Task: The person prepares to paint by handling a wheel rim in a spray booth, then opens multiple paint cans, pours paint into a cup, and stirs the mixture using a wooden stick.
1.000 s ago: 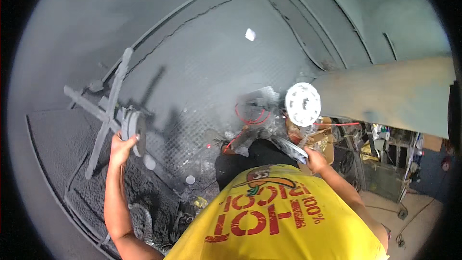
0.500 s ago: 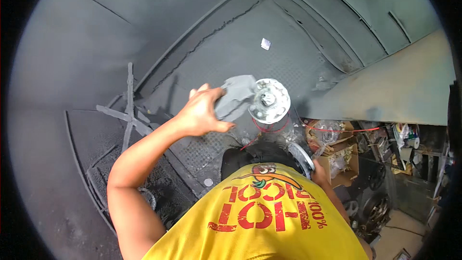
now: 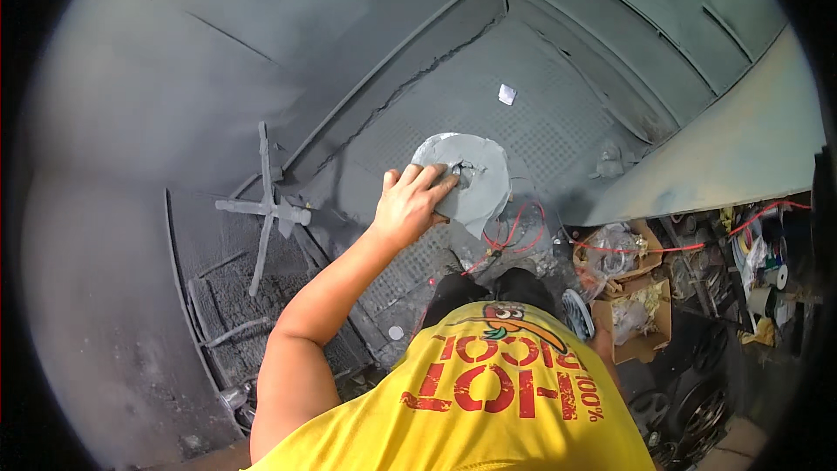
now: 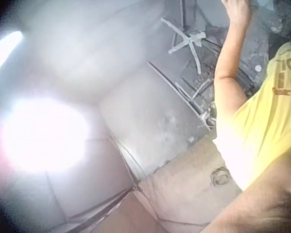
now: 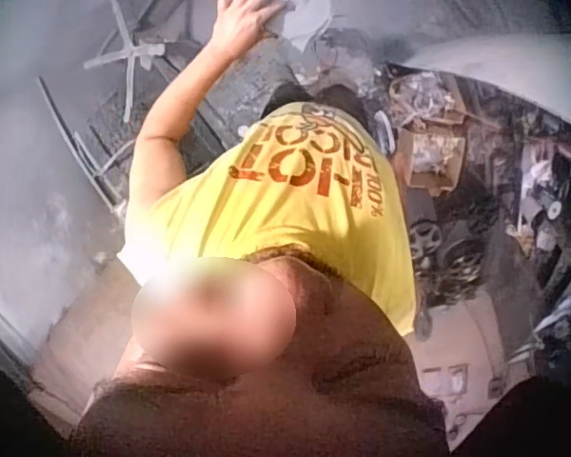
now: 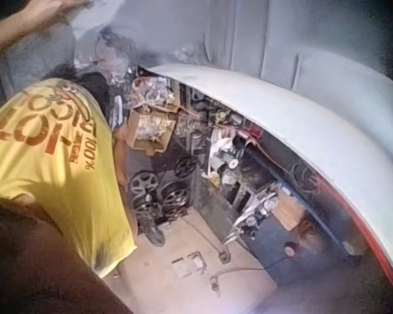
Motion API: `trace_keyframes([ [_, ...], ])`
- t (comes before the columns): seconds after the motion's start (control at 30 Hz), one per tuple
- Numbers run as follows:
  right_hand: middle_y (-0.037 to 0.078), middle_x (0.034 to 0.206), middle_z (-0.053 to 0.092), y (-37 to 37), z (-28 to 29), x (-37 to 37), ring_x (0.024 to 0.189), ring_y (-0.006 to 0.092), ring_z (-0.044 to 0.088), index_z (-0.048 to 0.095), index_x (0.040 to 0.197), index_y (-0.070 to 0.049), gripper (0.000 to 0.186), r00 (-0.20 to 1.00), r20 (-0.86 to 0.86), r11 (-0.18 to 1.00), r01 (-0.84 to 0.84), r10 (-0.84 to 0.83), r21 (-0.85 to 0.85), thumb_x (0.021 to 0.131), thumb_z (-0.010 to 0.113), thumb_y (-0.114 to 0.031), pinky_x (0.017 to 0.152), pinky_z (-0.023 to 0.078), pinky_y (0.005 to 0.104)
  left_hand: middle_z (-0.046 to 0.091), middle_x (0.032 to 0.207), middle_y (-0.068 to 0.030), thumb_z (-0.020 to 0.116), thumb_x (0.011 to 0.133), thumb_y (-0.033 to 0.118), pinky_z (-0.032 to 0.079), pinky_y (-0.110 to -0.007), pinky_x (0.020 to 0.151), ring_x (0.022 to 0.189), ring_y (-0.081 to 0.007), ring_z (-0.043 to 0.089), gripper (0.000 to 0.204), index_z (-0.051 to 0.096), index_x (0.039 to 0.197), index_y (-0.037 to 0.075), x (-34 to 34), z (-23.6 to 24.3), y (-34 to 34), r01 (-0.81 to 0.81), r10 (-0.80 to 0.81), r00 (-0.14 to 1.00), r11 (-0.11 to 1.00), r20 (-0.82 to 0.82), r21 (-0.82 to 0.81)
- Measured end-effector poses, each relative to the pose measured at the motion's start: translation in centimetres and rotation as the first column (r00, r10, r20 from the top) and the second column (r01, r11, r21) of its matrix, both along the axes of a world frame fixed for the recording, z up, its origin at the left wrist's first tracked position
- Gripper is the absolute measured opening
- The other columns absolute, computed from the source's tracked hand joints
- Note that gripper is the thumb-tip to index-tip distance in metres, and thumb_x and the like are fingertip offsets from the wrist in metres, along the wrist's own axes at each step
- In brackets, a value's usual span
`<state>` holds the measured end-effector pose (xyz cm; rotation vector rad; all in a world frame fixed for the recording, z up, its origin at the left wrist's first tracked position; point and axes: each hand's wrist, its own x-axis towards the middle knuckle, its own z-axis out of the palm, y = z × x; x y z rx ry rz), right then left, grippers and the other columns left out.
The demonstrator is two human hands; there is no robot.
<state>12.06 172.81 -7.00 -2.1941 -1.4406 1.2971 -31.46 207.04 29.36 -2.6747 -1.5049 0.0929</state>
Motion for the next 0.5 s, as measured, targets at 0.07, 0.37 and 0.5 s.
trace_keyframes([
  [0.07, 0.033, 0.106, 0.066, 3.2, 5.1, 0.1, 0.105, 0.0522, 0.062, 0.059, 0.119, -0.001, 0.041, 0.999, -0.044, 1.000, -0.024, 0.023, -0.020, 0.079, 0.056, 0.008, 0.086, 0.051, 0.0513, 0.059, 0.130, 0.0086, 0.093, 0.055, 0.042, 0.038, -0.043, 0.092, 0.115, -0.0173, 0.053, 0.081, 0.068, 0.131, 0.028, 0.1, 0.5, 0.2, -0.023, 0.024, 1.000, 1.000, -0.015, 0.020],
  [0.37, 0.026, 0.100, 0.070, 7.4, 13.3, -2.3, 0.100, 0.0478, 0.067, 0.060, 0.116, -0.003, 0.034, 0.993, 0.042, 0.979, 0.106, -0.114, 0.173, 0.083, 0.057, 0.007, 0.086, 0.052, 0.0456, 0.063, 0.118, 0.0067, 0.089, 0.046, 0.054, 0.038, -0.039, 0.091, 0.110, -0.0172, 0.055, 0.084, 0.076, 0.120, 0.016, -4.1, -0.6, 1.4, 0.005, -0.006, 1.000, 0.998, 0.012, 0.056],
  [0.5, 0.021, 0.099, 0.067, 10.4, 13.1, -3.1, 0.097, 0.0400, 0.067, 0.060, 0.114, -0.002, 0.033, 0.984, -0.048, 0.943, 0.180, -0.174, 0.279, 0.082, 0.053, 0.006, 0.088, 0.051, 0.0417, 0.061, 0.111, 0.0038, 0.090, 0.047, 0.054, 0.037, -0.040, 0.093, 0.111, -0.0178, 0.054, 0.080, 0.074, 0.113, 0.010, -5.0, -2.4, 1.1, 0.072, -0.089, 0.980, 0.992, 0.178, 0.101],
])
